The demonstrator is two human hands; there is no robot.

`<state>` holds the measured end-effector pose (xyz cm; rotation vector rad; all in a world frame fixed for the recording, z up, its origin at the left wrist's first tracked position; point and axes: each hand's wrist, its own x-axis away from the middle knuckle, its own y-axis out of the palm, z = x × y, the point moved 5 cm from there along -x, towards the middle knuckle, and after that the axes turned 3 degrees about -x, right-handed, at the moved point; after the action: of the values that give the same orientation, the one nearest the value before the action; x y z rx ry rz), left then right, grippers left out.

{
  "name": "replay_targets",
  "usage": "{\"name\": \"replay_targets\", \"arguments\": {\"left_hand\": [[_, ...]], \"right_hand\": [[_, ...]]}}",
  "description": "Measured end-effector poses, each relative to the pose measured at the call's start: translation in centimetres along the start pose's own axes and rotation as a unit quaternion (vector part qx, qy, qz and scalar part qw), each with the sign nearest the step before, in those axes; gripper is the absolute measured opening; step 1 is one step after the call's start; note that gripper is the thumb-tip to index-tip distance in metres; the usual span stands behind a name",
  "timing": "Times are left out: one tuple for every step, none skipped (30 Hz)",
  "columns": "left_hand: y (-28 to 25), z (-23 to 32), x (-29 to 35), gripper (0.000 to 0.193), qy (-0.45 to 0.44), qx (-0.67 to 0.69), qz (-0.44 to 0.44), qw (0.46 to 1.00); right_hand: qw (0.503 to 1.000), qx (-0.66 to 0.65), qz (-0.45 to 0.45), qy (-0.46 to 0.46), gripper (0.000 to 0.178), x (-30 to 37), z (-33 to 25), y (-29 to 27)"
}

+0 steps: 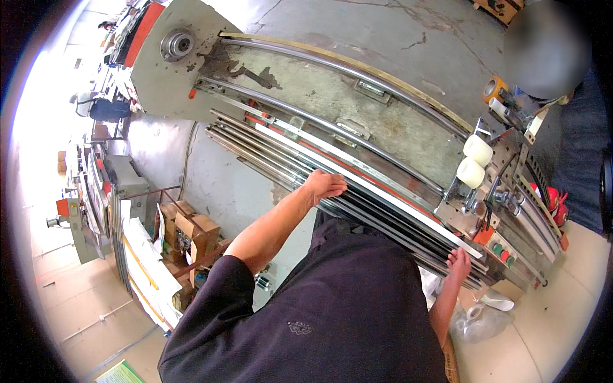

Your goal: The person repeatedly picks up long metal rods, aligns them on a machine, and secures them with white plastic connectors. The person stacks the assembled rods on the machine's rack. The task is performed in a workshop with various tools and materials visible.

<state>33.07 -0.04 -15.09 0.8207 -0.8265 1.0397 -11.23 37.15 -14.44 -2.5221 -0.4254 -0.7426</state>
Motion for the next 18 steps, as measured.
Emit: {"name": "replay_targets", "arguments": {"left_hand": [[-0.1, -0.1, 0.2, 0.031, -0.002, -0.004, 0.001, 1.000], [-0.1, -0.1, 0.3, 0.032, -0.004, -0.009, 0.000, 1.000], [-0.1, -0.2, 0.4, 0.033, -0.007, -0.013, -0.001, 1.000], [0.0, -0.1, 0.6, 0.034, -0.005, -0.013, -0.003, 1.000], [0.0, 0.0, 0.9, 0.035, -0.002, -0.013, -0.005, 1.000], [-0.1, 0.0, 1.0, 0.036, 0.000, -0.013, -0.006, 1.000], [-0.2, -0.1, 1.0, 0.037, -0.004, -0.015, -0.007, 1.000], [-0.4, -0.2, 1.0, 0.038, -0.008, -0.016, -0.009, 1.000], [-0.6, -0.3, 1.0, 0.039, -0.011, -0.018, -0.010, 1.000], [-0.6, -0.2, 1.1, 0.042, -0.004, -0.021, -0.012, 1.000], [-0.8, 0.0, 1.3, 0.042, -0.001, -0.026, -0.011, 1.000], [-1.1, 0.1, 1.4, 0.043, 0.002, -0.031, -0.010, 0.999], [-1.4, 0.1, 1.5, 0.044, 0.003, -0.036, -0.010, 0.999], [-2.1, 0.1, 1.4, 0.043, -0.001, -0.041, -0.005, 0.999], [-2.9, 0.3, 1.3, 0.041, 0.002, -0.038, 0.005, 0.999], [-3.8, 0.3, 1.1, 0.039, 0.004, -0.037, 0.015, 0.999], [-4.5, 0.2, 0.7, 0.037, 0.002, -0.039, 0.017, 0.999], [-6.5, 0.6, 0.2, 0.028, 0.031, -0.025, 0.032, 0.999]], "right_hand": [[1.000, 0.004, -0.003, -0.007, 0.026, 0.6, -0.3, 0.9], [0.999, 0.001, -0.028, -0.024, 0.026, 1.4, -0.8, 1.9], [0.999, 0.008, -0.038, -0.034, 0.026, 1.7, -0.8, 2.4], [0.998, 0.012, -0.048, -0.043, 0.026, 2.0, -0.7, 3.3], [0.997, 0.017, -0.059, -0.053, 0.026, 2.3, -0.7, 4.1], [0.996, 0.024, -0.071, -0.056, 0.025, 2.7, -0.7, 4.7], [0.994, 0.033, -0.081, -0.061, 0.024, 3.4, -0.9, 5.5], [0.993, 0.043, -0.090, -0.066, 0.024, 4.1, -1.2, 6.4], [0.991, 0.052, -0.100, -0.071, 0.024, 4.5, -1.4, 7.2], [0.990, 0.052, -0.111, -0.073, 0.024, 4.9, -1.4, 7.7], [0.988, 0.050, -0.119, -0.079, 0.024, 4.8, -1.0, 8.1], [0.987, 0.047, -0.128, -0.085, 0.024, 4.5, -0.4, 8.5], [0.986, 0.046, -0.136, -0.090, 0.024, 4.8, -0.4, 8.9], [0.984, 0.036, -0.147, -0.096, 0.025, 5.1, -0.4, 9.4], [0.983, 0.044, -0.146, -0.098, 0.024, 5.3, -0.3, 9.9], [0.983, 0.052, -0.145, -0.099, 0.024, 5.9, -0.7, 10.8], [0.984, 0.060, -0.135, -0.099, 0.023, 6.4, -0.9, 10.9], [0.982, 0.059, -0.152, -0.093, 0.024, 5.8, -0.1, 11.5]]}}
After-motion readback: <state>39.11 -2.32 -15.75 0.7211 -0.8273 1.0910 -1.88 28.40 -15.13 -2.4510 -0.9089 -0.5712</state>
